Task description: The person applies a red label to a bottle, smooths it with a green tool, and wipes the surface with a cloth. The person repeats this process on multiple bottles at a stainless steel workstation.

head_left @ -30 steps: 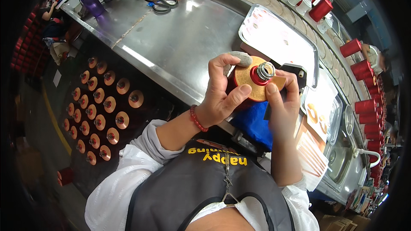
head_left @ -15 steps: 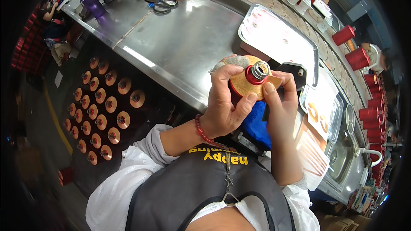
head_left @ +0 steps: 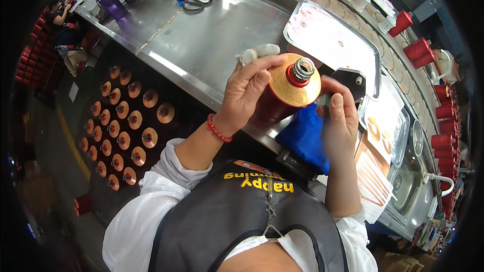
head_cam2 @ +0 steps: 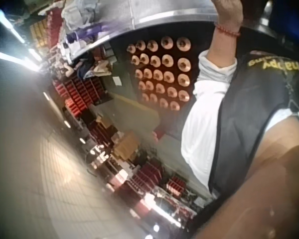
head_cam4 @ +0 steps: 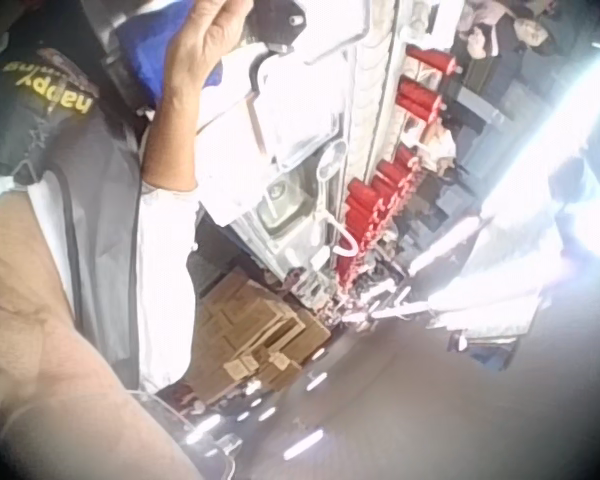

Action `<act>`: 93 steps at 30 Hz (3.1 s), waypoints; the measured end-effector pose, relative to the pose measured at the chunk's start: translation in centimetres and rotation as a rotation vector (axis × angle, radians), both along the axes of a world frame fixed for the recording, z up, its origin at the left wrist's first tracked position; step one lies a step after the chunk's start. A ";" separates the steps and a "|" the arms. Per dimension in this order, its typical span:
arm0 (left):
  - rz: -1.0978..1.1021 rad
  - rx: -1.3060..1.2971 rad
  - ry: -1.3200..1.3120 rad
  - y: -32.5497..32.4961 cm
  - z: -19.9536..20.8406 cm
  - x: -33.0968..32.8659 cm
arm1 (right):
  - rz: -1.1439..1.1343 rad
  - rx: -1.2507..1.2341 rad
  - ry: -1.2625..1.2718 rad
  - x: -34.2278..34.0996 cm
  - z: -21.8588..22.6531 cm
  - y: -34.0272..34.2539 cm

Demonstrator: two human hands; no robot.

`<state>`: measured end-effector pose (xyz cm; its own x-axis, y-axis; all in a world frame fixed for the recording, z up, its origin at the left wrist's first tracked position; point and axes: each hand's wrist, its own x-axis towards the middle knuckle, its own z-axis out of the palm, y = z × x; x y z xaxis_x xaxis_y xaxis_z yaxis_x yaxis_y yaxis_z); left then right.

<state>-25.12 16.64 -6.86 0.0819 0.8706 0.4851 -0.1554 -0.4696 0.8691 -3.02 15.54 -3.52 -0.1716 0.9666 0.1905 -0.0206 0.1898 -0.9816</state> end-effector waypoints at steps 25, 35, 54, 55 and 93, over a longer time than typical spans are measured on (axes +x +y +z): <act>-0.012 -0.037 -0.008 -0.8 1.1 1.9 | -0.019 0.113 -0.092 -2.7 1.1 1.2; -0.015 -0.017 -0.006 -0.6 0.7 1.9 | 0.036 -0.084 0.065 -2.7 1.8 1.6; -0.022 -0.030 0.020 -0.6 1.0 1.6 | 0.090 -0.062 -0.014 -1.9 1.7 2.1; -0.007 -0.027 0.062 -0.6 1.0 1.6 | 0.092 -0.057 -0.007 -2.0 1.6 2.0; 0.055 -0.050 0.026 -0.6 1.4 2.1 | 0.006 0.150 -0.206 -2.6 1.5 1.9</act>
<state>-22.99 16.04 -5.45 0.0455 0.8974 0.4389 -0.1081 -0.4323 0.8952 -5.61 17.42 -2.04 -0.2276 0.9289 0.2920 0.1752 0.3341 -0.9261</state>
